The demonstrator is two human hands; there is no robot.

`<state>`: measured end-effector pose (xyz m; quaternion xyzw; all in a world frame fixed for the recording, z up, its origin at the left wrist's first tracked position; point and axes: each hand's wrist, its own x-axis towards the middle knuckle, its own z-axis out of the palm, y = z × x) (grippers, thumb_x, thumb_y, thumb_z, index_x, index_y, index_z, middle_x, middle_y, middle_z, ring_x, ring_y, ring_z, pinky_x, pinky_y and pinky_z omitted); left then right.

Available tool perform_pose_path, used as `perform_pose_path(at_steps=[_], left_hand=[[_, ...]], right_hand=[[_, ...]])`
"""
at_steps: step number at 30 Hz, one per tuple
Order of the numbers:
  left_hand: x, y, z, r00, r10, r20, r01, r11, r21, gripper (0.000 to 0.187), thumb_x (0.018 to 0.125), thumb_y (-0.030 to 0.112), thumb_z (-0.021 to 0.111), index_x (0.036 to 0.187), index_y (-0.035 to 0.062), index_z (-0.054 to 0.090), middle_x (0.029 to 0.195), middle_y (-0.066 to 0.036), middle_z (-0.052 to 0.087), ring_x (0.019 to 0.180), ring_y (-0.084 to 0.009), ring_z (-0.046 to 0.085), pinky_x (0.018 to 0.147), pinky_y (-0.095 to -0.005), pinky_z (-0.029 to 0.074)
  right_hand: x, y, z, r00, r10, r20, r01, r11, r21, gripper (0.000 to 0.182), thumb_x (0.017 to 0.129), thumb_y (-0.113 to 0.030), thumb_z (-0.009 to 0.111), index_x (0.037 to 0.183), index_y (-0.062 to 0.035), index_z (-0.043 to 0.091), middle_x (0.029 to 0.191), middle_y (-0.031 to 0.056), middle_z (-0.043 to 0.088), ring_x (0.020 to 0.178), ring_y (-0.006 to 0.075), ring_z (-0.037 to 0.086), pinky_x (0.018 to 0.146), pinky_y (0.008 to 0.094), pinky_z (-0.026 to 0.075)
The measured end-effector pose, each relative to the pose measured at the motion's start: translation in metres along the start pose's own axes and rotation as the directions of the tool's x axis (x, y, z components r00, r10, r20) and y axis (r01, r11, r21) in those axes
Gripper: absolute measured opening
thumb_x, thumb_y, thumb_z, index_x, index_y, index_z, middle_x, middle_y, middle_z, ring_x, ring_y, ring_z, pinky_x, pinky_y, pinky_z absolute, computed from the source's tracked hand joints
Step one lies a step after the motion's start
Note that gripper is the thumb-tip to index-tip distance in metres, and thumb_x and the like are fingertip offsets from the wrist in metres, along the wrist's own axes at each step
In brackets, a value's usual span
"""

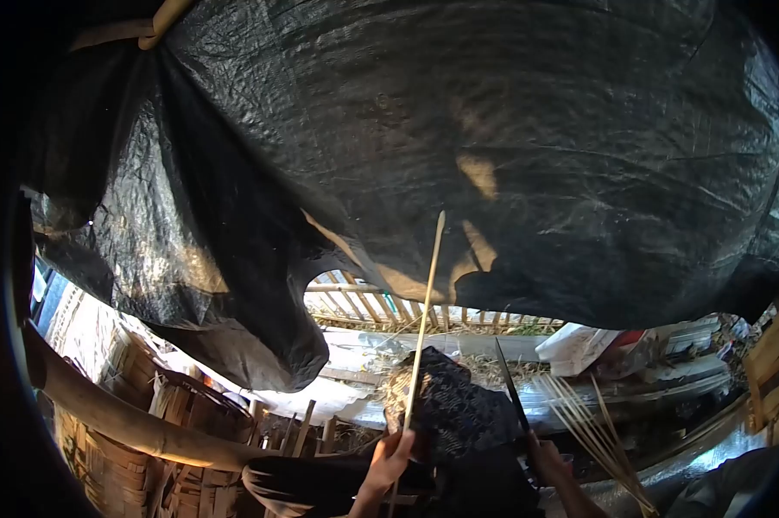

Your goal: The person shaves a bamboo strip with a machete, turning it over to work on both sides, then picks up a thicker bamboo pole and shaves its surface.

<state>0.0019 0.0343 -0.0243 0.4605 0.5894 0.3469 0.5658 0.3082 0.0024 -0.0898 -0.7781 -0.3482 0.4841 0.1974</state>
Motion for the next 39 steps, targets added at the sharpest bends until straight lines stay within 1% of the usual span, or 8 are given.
perform_pose_path(at_steps=[5,6,7,17,18,20,24,39], left_hand=[[-0.074,0.004,-0.024,0.998,0.023,-0.054,-0.021,0.999,0.036,0.031,0.088,0.027,0.061,0.1,-0.0007,0.056,0.073,-0.011,0.063,0.072,-0.0168,0.064,0.062,-0.0326,0.049],[-0.091,-0.073,-0.047,0.903,0.413,0.119,-0.407,0.734,0.543,0.026,0.089,0.019,0.056,0.11,0.0036,0.054,0.094,-0.013,0.061,0.084,-0.0237,0.062,0.068,-0.0357,0.049],[-0.105,-0.098,-0.056,0.675,0.584,0.451,-0.622,0.121,0.773,0.031,0.089,0.011,0.052,0.119,0.0079,0.052,0.114,-0.016,0.06,0.097,-0.0306,0.059,0.075,-0.0388,0.049],[-0.103,-0.063,-0.012,0.971,0.201,-0.132,-0.2,0.98,0.022,0.017,0.089,0.021,0.058,0.098,0.0063,0.06,0.062,0.0,0.054,0.053,-0.008,0.047,0.044,-0.0202,0.036],[-0.085,-0.056,-0.012,0.992,0.098,-0.08,-0.074,0.961,0.267,0.026,0.087,0.021,0.061,0.101,0.0018,0.051,0.078,-0.021,0.063,0.071,-0.036,0.065,0.056,-0.0418,0.05],[-0.062,0.005,-0.006,0.971,0.212,-0.109,-0.184,0.958,0.222,0.032,0.083,0.013,0.064,0.105,0.0038,0.044,0.076,-0.021,0.062,0.074,-0.0403,0.062,0.055,-0.0443,0.049],[-0.034,0.011,0.002,0.902,0.428,-0.06,-0.407,0.887,0.219,0.032,0.086,0.008,0.058,0.11,0.0008,0.039,0.071,-0.019,0.062,0.068,-0.0374,0.064,0.054,-0.0408,0.049],[-0.076,0.007,-0.006,0.978,0.032,-0.208,-0.039,0.999,-0.029,0.011,0.088,0.011,0.056,0.089,0.0001,0.056,0.062,-0.012,0.061,0.056,-0.0215,0.063,0.052,-0.0313,0.046]], right_hand=[[0.013,0.035,0.007,0.998,0.057,0.015,-0.059,0.974,0.22,0.06,0.092,-0.053,0.041,0.065,-0.002,0.056,0.051,0.0019,0.047,0.042,0.0137,0.047,0.04,0.0317,0.034],[0.007,0.027,0.005,0.998,0.061,0.017,-0.063,0.976,0.207,0.06,0.092,-0.053,0.041,0.065,-0.002,0.056,0.051,0.0019,0.047,0.042,0.0137,0.047,0.04,0.0317,0.034],[-0.004,0.012,0.002,0.994,0.103,0.036,-0.108,0.973,0.205,0.059,0.092,-0.053,0.042,0.065,-0.0021,0.056,0.051,0.0017,0.046,0.042,0.0128,0.046,0.04,0.0313,0.033],[-0.013,-0.022,0.013,0.982,0.187,0.04,-0.191,0.973,0.131,0.062,0.092,-0.056,0.04,0.073,-0.0003,0.059,0.056,0.0021,0.048,0.05,0.012,0.046,0.047,0.0309,0.034],[-0.014,-0.023,0.013,0.982,0.186,0.043,-0.189,0.975,0.113,0.062,0.092,-0.056,0.04,0.073,-0.0003,0.059,0.056,0.0021,0.048,0.05,0.012,0.046,0.047,0.0309,0.034],[-0.012,-0.025,0.016,0.987,0.16,0.02,-0.16,0.959,0.232,0.064,0.091,-0.058,0.039,0.071,-0.0006,0.058,0.056,0.0013,0.045,0.051,0.0115,0.043,0.049,0.0323,0.034],[-0.014,-0.023,0.013,0.989,0.12,-0.087,-0.107,0.983,0.146,0.063,0.092,-0.057,0.037,0.069,-0.0016,0.056,0.056,0.0003,0.042,0.05,0.0114,0.04,0.048,0.0329,0.032],[-0.023,-0.02,0.019,0.979,0.202,0.009,-0.201,0.971,0.129,0.059,0.092,-0.057,0.038,0.06,-0.0088,0.047,0.052,-0.0019,0.034,0.045,0.0112,0.035,0.047,0.0325,0.029]])
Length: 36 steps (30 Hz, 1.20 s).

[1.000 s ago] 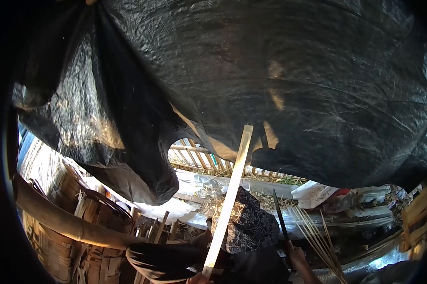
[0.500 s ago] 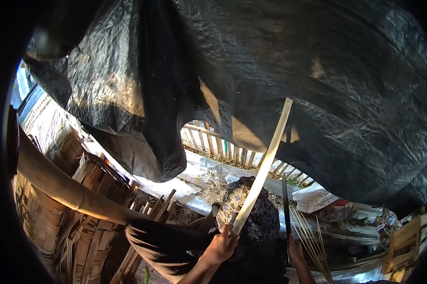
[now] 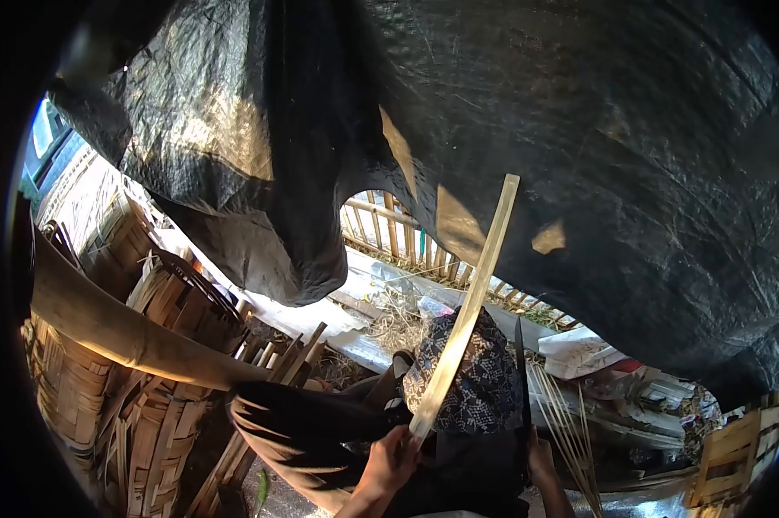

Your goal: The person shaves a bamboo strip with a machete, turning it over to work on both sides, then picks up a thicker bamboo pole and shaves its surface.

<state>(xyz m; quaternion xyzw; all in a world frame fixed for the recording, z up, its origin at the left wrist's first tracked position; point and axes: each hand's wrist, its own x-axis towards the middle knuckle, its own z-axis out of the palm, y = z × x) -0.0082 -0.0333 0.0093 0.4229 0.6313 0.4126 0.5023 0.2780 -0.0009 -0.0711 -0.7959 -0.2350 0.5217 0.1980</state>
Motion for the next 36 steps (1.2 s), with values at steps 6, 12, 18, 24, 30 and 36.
perform_pose_path(at_steps=[6,12,18,24,30,36], left_hand=[[0.053,0.02,0.005,0.965,0.25,-0.079,-0.241,0.965,0.1,0.009,0.087,0.01,0.056,0.09,0.0022,0.056,0.067,-0.023,0.06,0.064,-0.0366,0.064,0.049,-0.0392,0.046],[0.095,0.066,0.008,0.921,0.373,-0.111,-0.36,0.925,0.121,0.007,0.088,0.008,0.055,0.084,0.0025,0.057,0.058,-0.01,0.059,0.049,-0.0196,0.059,0.048,-0.0312,0.043],[0.13,0.085,0.009,0.914,0.394,-0.095,-0.387,0.918,0.085,0.009,0.088,0.007,0.053,0.082,-0.0002,0.056,0.059,-0.011,0.058,0.051,-0.0157,0.057,0.05,-0.0309,0.043],[0.171,0.093,0.012,0.858,0.505,-0.093,-0.508,0.861,-0.006,0.011,0.089,0.005,0.053,0.085,-0.0041,0.058,0.06,-0.007,0.058,0.053,-0.011,0.057,0.048,-0.0275,0.042],[0.166,0.091,0.002,0.902,0.431,-0.025,-0.432,0.898,-0.079,0.016,0.092,0.01,0.052,0.081,-0.0017,0.055,0.057,-0.002,0.051,0.048,-0.0054,0.046,0.043,-0.0219,0.035],[0.119,0.064,-0.01,0.928,0.373,-0.007,-0.372,0.924,-0.093,0.017,0.092,0.01,0.05,0.078,0.0005,0.05,0.056,-0.001,0.05,0.046,-0.0043,0.045,0.041,-0.0205,0.033]], right_hand=[[-0.002,-0.015,0.005,0.998,-0.054,-0.037,0.052,0.998,-0.046,0.058,0.093,-0.056,0.038,0.06,-0.009,0.046,0.053,-0.0017,0.033,0.049,0.0099,0.035,0.049,0.0321,0.029],[0.004,-0.015,0.008,1.0,-0.02,-0.005,0.02,0.997,0.074,0.057,0.094,-0.055,0.036,0.064,-0.008,0.049,0.055,0.0001,0.035,0.049,0.0109,0.034,0.048,0.0315,0.029],[0.027,-0.003,0.013,0.996,-0.092,0.018,0.091,0.992,0.085,0.058,0.093,-0.055,0.036,0.065,-0.0057,0.048,0.057,-0.0004,0.037,0.051,0.0117,0.036,0.049,0.0316,0.03],[0.0,-0.035,0.024,0.999,-0.012,-0.045,0.012,1.0,0.0,0.06,0.093,-0.055,0.036,0.066,-0.004,0.049,0.059,0.0004,0.039,0.055,0.0114,0.038,0.052,0.033,0.032],[0.002,-0.032,0.027,0.985,-0.17,-0.024,0.168,0.984,-0.067,0.063,0.094,-0.055,0.033,0.08,0.0007,0.058,0.065,0.0031,0.047,0.058,0.0121,0.042,0.053,0.0319,0.034],[0.022,-0.039,0.021,1.0,-0.023,-0.002,0.023,0.999,-0.033,0.064,0.094,-0.056,0.033,0.089,0.0005,0.062,0.069,0.0046,0.051,0.06,0.0153,0.047,0.054,0.0342,0.039]])
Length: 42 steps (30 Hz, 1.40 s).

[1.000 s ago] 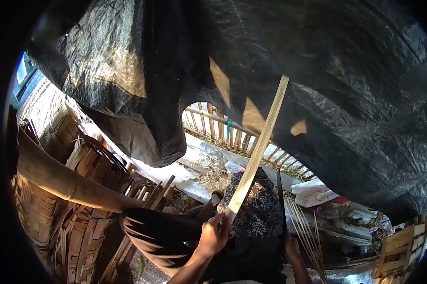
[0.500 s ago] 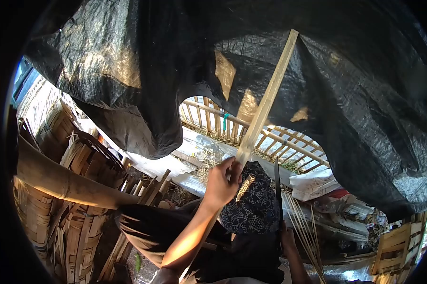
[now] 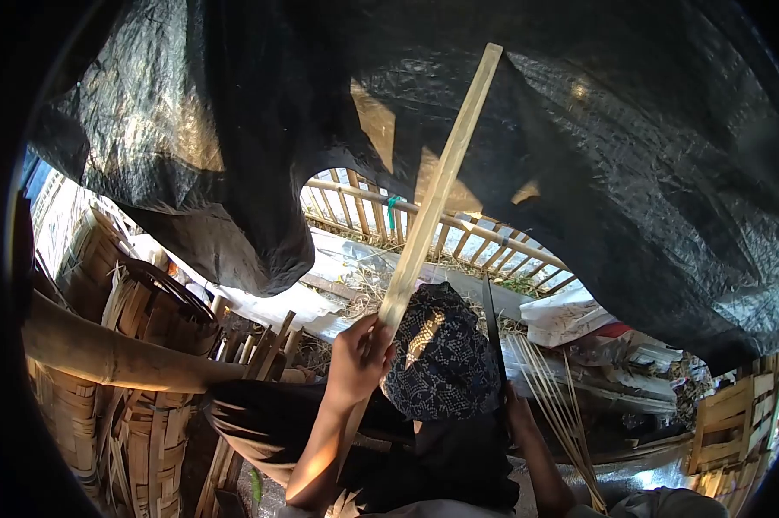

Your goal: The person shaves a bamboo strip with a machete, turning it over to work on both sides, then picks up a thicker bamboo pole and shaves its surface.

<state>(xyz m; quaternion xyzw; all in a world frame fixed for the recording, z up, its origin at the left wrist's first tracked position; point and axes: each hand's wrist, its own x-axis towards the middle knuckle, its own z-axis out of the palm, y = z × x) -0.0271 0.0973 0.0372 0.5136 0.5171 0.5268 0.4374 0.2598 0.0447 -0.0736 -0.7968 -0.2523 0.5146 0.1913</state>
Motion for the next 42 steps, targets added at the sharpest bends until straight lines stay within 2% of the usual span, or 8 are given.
perform_pose_path(at_steps=[5,10,16,17,20,31,36,42], left_hand=[[-0.031,0.005,-0.003,0.99,-0.143,0.004,0.143,0.988,-0.053,0.019,0.093,0.01,0.049,0.077,0.0005,0.049,0.056,-0.001,0.049,0.045,-0.0044,0.044,0.04,-0.0203,0.034],[-0.037,0.003,-0.005,0.979,-0.206,0.005,0.205,0.972,-0.116,0.018,0.09,0.011,0.054,0.077,-0.001,0.05,0.055,-0.002,0.053,0.048,-0.0052,0.049,0.044,-0.0223,0.037],[-0.04,0.002,-0.006,0.973,-0.229,-0.023,0.226,0.969,-0.1,0.016,0.089,0.009,0.054,0.078,-0.0018,0.052,0.055,-0.002,0.053,0.048,-0.0057,0.049,0.044,-0.0226,0.037],[-0.04,0.002,-0.005,0.971,-0.238,-0.038,0.234,0.967,-0.097,0.014,0.089,0.009,0.054,0.081,-0.0022,0.053,0.055,-0.003,0.054,0.048,-0.006,0.05,0.044,-0.0228,0.038],[-0.035,0.001,-0.003,0.978,-0.204,-0.044,0.202,0.978,-0.046,0.011,0.088,0.008,0.055,0.085,-0.0028,0.056,0.056,-0.004,0.054,0.049,-0.0064,0.051,0.046,-0.0233,0.038],[-0.098,0.005,0.009,0.991,-0.122,-0.052,0.127,0.987,0.095,0.01,0.089,0.009,0.055,0.085,-0.001,0.056,0.056,-0.009,0.054,0.053,-0.0081,0.055,0.048,-0.0272,0.042],[-0.165,-0.01,0.023,0.895,-0.435,0.096,0.437,0.899,-0.002,0.012,0.089,0.009,0.056,0.081,-0.0003,0.055,0.058,-0.008,0.058,0.051,-0.0146,0.059,0.05,-0.0289,0.044],[-0.148,-0.018,0.039,0.906,-0.417,0.077,0.418,0.908,0.003,0.016,0.089,0.012,0.056,0.079,-0.0009,0.056,0.059,-0.01,0.059,0.053,-0.018,0.061,0.052,-0.0302,0.045]], right_hand=[[0.056,-0.023,0.009,0.986,0.024,0.168,-0.101,0.878,0.468,0.054,0.091,-0.055,0.041,0.083,-0.0049,0.059,0.058,0.003,0.051,0.047,0.0183,0.049,0.043,0.0331,0.04],[0.108,-0.098,-0.014,0.83,-0.065,0.554,-0.241,0.854,0.461,0.034,0.094,-0.043,0.045,0.078,-0.0132,0.044,0.055,-0.002,0.043,0.038,0.0071,0.039,0.035,0.0244,0.035],[0.081,-0.175,-0.032,0.946,-0.209,0.246,0.11,0.926,0.362,0.045,0.084,-0.055,0.056,0.082,-0.0114,0.044,0.057,-0.0022,0.043,0.039,0.0061,0.037,0.035,0.0232,0.034],[0.064,-0.184,-0.036,0.934,-0.357,0.009,0.339,0.894,0.293,0.047,0.082,-0.056,0.06,0.081,-0.0104,0.047,0.055,-0.0018,0.044,0.038,0.0067,0.039,0.035,0.0232,0.035],[0.04,-0.224,-0.072,0.808,-0.587,-0.047,0.577,0.774,0.261,0.05,0.081,-0.058,0.059,0.08,-0.0086,0.051,0.054,-0.0001,0.047,0.037,0.0097,0.043,0.034,0.0217,0.034],[-0.015,-0.281,-0.094,0.754,-0.655,0.049,0.556,0.676,0.483,0.042,0.086,-0.05,0.057,0.083,-0.009,0.049,0.054,-0.0029,0.043,0.038,0.0036,0.037,0.036,0.0199,0.031],[-0.012,-0.27,-0.085,0.752,-0.659,0.014,0.579,0.671,0.463,0.042,0.087,-0.05,0.055,0.083,-0.009,0.049,0.053,-0.0028,0.042,0.037,0.0038,0.036,0.035,0.02,0.03],[-0.027,-0.242,-0.081,0.743,-0.669,0.009,0.614,0.688,0.388,0.041,0.091,-0.05,0.05,0.084,-0.0088,0.05,0.053,-0.0027,0.041,0.037,0.0045,0.035,0.035,0.0203,0.029]])
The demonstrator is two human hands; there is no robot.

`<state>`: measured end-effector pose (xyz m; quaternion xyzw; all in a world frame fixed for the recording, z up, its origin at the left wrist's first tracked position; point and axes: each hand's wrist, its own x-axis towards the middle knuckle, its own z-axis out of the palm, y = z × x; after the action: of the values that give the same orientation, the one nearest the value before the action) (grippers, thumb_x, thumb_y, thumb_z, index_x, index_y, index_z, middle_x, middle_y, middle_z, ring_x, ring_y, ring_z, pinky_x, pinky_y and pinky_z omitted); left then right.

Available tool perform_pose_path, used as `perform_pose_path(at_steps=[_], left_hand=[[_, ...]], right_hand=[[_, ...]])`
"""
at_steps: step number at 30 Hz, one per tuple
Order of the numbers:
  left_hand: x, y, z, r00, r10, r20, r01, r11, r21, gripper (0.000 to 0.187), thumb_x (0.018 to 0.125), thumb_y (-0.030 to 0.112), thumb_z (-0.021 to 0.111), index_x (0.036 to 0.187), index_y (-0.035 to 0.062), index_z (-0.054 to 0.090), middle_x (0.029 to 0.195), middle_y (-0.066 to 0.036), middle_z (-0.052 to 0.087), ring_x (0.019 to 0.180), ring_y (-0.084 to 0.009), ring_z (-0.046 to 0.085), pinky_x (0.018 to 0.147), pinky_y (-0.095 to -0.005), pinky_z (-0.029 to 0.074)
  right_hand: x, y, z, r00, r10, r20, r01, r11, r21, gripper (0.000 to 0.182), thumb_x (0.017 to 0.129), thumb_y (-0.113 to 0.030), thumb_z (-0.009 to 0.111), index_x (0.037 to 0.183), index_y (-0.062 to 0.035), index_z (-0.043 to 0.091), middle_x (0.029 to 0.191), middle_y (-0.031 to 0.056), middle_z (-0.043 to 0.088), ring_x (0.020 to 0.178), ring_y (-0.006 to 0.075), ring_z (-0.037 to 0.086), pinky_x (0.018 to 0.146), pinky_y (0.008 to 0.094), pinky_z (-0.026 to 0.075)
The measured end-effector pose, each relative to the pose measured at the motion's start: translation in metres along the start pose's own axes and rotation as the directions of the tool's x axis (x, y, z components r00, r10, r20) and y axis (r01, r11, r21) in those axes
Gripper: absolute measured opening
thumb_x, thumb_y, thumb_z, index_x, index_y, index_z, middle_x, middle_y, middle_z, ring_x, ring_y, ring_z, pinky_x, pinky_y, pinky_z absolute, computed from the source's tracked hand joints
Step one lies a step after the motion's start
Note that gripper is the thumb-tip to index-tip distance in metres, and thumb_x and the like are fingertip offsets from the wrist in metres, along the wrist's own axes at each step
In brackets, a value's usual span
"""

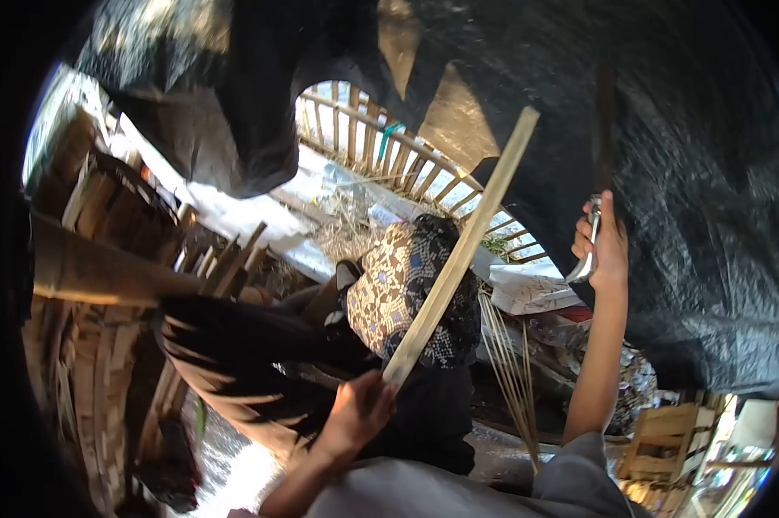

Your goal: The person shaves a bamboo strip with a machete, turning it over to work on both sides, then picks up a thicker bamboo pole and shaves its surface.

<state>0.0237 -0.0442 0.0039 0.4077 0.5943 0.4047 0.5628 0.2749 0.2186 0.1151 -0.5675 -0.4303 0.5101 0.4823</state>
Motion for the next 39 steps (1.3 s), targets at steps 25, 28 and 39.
perform_pose_path(at_steps=[25,28,39], left_hand=[[0.093,0.024,-0.001,0.978,0.028,0.207,0.015,0.979,-0.202,0.031,0.094,0.023,0.052,0.081,-0.0048,0.059,0.069,-0.007,0.062,0.055,-0.0106,0.058,0.05,-0.0235,0.047],[0.068,0.021,-0.022,0.941,-0.086,0.327,0.15,0.973,-0.176,0.031,0.095,0.025,0.05,0.092,-0.0045,0.058,0.076,-0.008,0.063,0.061,-0.0117,0.061,0.054,-0.0242,0.049],[-0.023,-0.028,-0.035,0.852,-0.245,0.462,0.432,0.829,-0.357,0.034,0.098,0.033,0.041,0.089,0.0012,0.051,0.061,0.002,0.043,0.049,-0.0051,0.039,0.044,-0.0206,0.032]], right_hand=[[-0.126,0.099,0.031,0.781,-0.305,0.546,0.612,0.196,-0.766,0.027,0.081,-0.033,0.065,0.083,-0.007,0.059,0.059,0.0085,0.06,0.055,0.0286,0.061,0.051,0.0372,0.048],[-0.125,0.098,0.035,0.806,-0.231,0.545,0.586,0.174,-0.792,0.031,0.081,-0.035,0.065,0.088,-0.0059,0.058,0.062,0.0108,0.061,0.057,0.0295,0.063,0.052,0.0383,0.05],[-0.14,0.099,0.044,0.868,-0.127,0.48,0.495,0.284,-0.821,0.041,0.082,-0.04,0.062,0.097,-0.0019,0.056,0.061,0.0137,0.061,0.062,0.0324,0.064,0.053,0.0411,0.05]])
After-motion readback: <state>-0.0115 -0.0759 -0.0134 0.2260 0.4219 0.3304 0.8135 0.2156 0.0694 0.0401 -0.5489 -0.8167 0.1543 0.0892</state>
